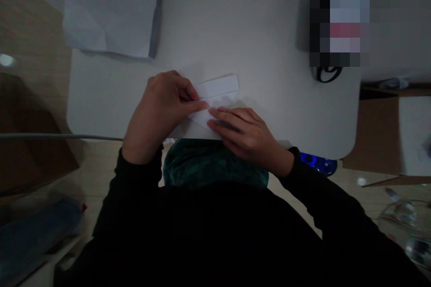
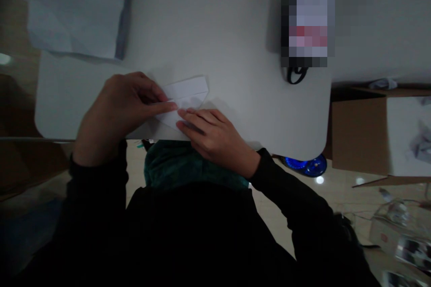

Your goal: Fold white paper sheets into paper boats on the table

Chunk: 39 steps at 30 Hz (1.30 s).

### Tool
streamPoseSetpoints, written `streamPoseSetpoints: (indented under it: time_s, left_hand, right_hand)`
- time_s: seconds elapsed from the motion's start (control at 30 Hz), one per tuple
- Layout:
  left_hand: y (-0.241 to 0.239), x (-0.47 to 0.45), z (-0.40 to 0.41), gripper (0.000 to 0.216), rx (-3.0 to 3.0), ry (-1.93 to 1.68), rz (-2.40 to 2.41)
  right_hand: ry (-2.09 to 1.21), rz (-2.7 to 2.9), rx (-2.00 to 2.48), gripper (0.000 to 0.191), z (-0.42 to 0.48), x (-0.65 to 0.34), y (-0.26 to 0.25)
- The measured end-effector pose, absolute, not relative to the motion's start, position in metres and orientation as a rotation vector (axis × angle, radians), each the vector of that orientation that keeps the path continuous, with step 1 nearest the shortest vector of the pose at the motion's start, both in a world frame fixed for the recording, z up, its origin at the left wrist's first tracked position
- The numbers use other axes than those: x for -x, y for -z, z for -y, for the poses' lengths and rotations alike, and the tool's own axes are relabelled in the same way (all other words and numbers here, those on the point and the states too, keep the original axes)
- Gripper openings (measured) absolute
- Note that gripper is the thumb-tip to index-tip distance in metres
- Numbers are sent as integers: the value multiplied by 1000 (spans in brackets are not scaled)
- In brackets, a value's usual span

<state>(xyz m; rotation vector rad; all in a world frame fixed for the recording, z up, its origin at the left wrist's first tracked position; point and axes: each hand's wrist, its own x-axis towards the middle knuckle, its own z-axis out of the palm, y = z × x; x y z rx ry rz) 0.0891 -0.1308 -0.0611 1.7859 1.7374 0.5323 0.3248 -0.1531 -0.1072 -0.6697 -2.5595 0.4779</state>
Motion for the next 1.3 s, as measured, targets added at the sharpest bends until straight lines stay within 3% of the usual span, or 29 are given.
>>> streamPoseSetpoints:
  time_s: [0.23,0.6,0.83,0.97,1.1,1.3]
  left_hand:
    - [58,-95,130,16,-1797,-508,-1780]
    - [59,-88,106,25,-1902,-278,-1627]
    - [79,-83,110,20,-1996,-445,-1630]
    - [79,-94,135,6,-2085,-735,-1728]
    - [87,-98,186,19,-2397,-1070,-1847]
    - [108,-96,232,37,-2772,-919,-1466]
  right_hand:
    - [-462,2564,668,37,152,-324,107]
    - [-496,2575,671,38,146,-316,105]
    - [-497,2506,619,27,134,-304,103]
    - [-501,2498,679,24,131,-301,105]
    - [-455,2469,669,27,132,-301,108]
    - [-474,2447,702,30,133,-301,110]
